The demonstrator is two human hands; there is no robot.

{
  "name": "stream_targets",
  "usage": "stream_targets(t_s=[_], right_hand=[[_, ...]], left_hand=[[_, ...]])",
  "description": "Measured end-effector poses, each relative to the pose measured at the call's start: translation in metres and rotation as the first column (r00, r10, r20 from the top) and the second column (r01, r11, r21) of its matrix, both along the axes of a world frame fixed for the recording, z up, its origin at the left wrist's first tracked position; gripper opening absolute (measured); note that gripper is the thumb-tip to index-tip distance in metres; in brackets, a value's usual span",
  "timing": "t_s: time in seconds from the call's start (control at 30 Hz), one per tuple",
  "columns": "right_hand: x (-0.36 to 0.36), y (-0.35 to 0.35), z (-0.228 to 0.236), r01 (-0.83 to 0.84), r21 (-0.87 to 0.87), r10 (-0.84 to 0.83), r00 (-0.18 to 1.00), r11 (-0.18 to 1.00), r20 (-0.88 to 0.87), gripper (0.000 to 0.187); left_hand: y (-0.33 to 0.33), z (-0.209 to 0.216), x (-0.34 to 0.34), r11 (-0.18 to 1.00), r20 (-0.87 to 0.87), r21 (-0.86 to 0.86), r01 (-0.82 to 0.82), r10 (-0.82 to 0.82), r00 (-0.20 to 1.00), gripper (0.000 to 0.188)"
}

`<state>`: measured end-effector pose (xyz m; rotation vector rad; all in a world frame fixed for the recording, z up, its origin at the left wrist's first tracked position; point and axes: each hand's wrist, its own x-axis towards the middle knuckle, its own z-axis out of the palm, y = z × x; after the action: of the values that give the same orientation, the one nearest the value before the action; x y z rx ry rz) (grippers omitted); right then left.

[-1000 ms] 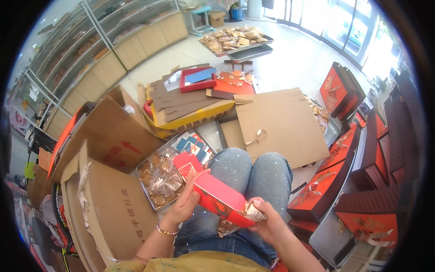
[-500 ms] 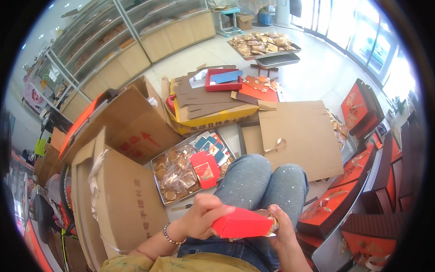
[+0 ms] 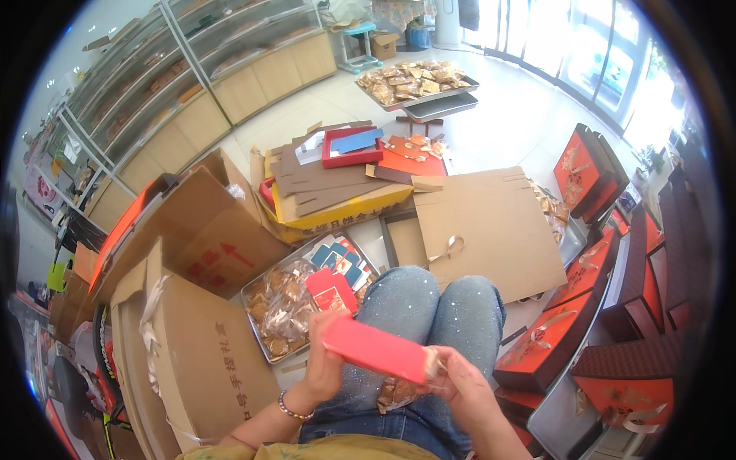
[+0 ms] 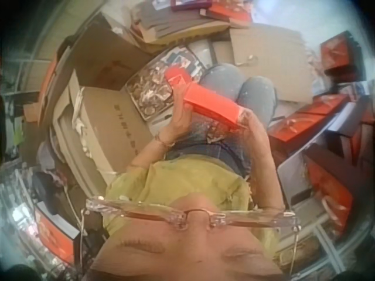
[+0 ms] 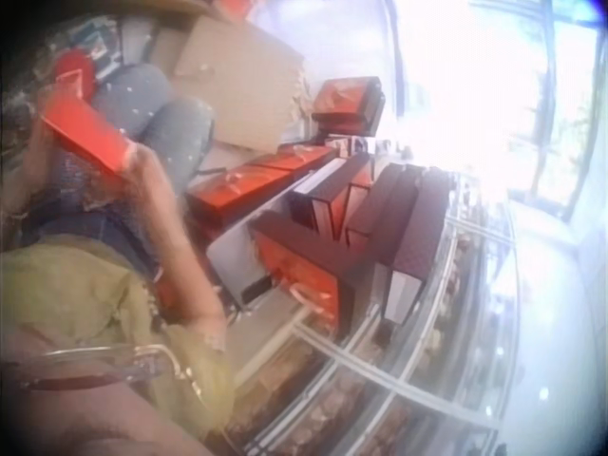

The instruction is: The person sits on the floor and assembles small red gift boxes by folding flaps and inserting tabs. They then assemble larger brown cardboard boxes by folding and interlocking side panels.

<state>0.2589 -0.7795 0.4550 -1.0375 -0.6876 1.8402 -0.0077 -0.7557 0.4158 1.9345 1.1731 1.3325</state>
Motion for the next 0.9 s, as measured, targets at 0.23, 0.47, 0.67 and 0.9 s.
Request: stream_targets(t_s=[0.23,0.47,0.67,0.9], right_hand=[[0.024,0.017,-0.010,-0.186,0.459,0.047,0.953,0.869,0.298,0.020],[0.013,0.015,-0.003,-0.175,0.314,0.210,0.974,0.933,-0.082,0.043],[-0.023,-0.034,-0.050,-0.150,0.528,-0.103,0.902,0.836,0.419,0.057],[-0.014,-0.060,-0.067,-0.243,0.482,-0.039,0.863,0.842,0.504,0.039]], left_hand=[[-0.029,-0.010,0.030,0.682,0.812,-0.475,0.556,0.094,0.577,0.059],[-0.043,-0.023,0.006,0.392,0.774,-0.586,0.709,0.013,0.633,0.072],[-0.053,-0.033,0.017,0.822,0.016,-0.487,0.295,-0.329,0.944,0.089],[-0.058,-0.029,0.020,0.973,-0.109,-0.126,0.191,-0.205,0.973,0.043]])
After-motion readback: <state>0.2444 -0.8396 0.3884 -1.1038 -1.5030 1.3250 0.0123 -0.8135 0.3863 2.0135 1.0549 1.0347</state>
